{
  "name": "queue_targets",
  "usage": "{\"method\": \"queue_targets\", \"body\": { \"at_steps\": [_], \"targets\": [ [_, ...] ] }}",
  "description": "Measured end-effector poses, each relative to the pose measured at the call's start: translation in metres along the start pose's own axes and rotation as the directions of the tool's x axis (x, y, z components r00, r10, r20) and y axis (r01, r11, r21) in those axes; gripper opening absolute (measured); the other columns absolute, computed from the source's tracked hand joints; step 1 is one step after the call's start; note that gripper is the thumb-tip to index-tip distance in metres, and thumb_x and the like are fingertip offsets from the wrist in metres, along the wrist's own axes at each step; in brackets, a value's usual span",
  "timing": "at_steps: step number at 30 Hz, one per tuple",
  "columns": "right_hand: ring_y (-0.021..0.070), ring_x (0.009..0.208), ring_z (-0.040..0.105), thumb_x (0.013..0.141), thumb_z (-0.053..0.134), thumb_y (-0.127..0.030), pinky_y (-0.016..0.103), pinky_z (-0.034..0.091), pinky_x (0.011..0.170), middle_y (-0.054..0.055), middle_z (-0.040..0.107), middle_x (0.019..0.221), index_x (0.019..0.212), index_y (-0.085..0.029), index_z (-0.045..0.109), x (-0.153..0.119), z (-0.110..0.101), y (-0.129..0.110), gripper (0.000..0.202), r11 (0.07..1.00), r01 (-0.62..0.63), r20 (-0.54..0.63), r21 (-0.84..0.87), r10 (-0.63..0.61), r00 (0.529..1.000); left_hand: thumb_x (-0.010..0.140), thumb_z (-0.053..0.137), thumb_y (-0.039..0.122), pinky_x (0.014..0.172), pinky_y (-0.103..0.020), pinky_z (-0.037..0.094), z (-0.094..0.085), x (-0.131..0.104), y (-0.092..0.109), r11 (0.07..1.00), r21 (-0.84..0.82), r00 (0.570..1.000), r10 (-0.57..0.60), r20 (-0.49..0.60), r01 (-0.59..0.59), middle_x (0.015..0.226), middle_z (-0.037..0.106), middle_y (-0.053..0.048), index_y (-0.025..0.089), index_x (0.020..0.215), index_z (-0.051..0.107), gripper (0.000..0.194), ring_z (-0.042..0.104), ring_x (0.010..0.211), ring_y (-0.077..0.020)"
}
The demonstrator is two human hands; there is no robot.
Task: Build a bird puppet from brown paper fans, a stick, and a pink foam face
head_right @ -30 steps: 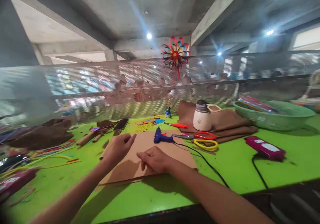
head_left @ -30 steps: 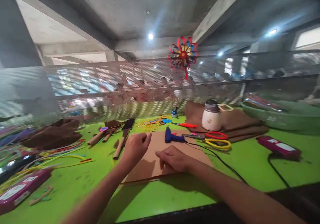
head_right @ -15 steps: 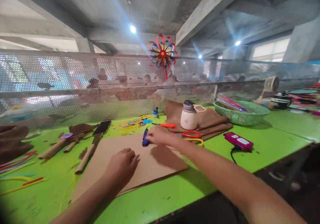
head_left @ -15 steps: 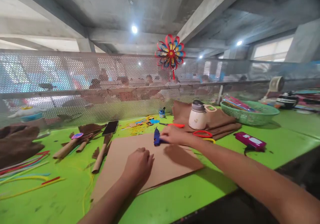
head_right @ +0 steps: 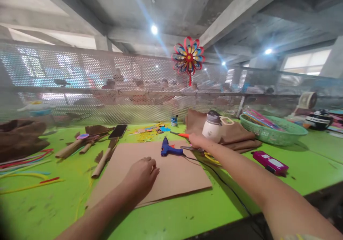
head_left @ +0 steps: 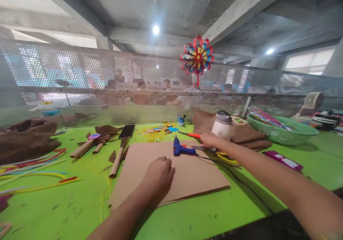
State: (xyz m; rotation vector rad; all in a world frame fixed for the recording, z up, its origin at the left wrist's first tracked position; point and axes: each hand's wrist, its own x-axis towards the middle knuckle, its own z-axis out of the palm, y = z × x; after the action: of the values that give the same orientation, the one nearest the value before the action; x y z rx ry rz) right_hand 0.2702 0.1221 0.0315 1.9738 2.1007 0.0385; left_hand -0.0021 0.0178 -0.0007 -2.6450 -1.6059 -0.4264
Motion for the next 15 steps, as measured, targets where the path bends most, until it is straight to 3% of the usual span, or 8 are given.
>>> {"method": "queue_targets", "body": {
  "at_steps": [8, 13, 15],
  "targets": [
    [0.0208, 0.100, 0.063, 0.091, 0.062, -0.031, 0.042, 0.053, 0.087, 0.009, 0.065, 0.113, 0.110, -0.013, 0.063, 0.013, -0.002, -0.004, 0.026, 0.997, 0.002, 0.063, -0.080, 0.004, 0.998, 0.091, 0.043, 0.032, 0.076, -0.035, 0.043, -0.003, -0.006, 0.000, 0.994, -0.106, 1.000, -0.012, -0.010, 0.011, 0.090, 0.067, -0.013, 0.017, 0.085, 0.066, 0.028, 0.061, 0.085, -0.0257],
    [0.0200, 0.099, 0.063, 0.091, 0.062, -0.033, 0.040, 0.053, 0.086, 0.009, 0.064, 0.112, 0.109, -0.013, 0.063, 0.007, -0.003, -0.011, 0.027, 0.999, -0.017, -0.016, -0.039, 0.017, 1.000, 0.088, 0.046, 0.034, 0.083, -0.037, 0.042, -0.002, -0.006, -0.002, 0.972, -0.230, 0.999, -0.046, 0.002, 0.046, 0.092, 0.066, -0.014, 0.017, 0.084, 0.067, 0.027, 0.061, 0.089, -0.0266],
    [0.0216, 0.092, 0.064, 0.088, 0.065, -0.030, 0.037, 0.052, 0.080, 0.012, 0.067, 0.103, 0.101, -0.008, 0.066, 0.002, -0.008, -0.011, 0.026, 1.000, -0.024, -0.078, 0.010, 0.025, 0.997, 0.086, 0.050, 0.032, 0.086, -0.039, 0.042, -0.001, -0.005, -0.003, 0.950, -0.305, 0.998, -0.069, 0.007, 0.068, 0.091, 0.066, -0.015, 0.016, 0.081, 0.067, 0.024, 0.061, 0.091, -0.0282]
  ]
}}
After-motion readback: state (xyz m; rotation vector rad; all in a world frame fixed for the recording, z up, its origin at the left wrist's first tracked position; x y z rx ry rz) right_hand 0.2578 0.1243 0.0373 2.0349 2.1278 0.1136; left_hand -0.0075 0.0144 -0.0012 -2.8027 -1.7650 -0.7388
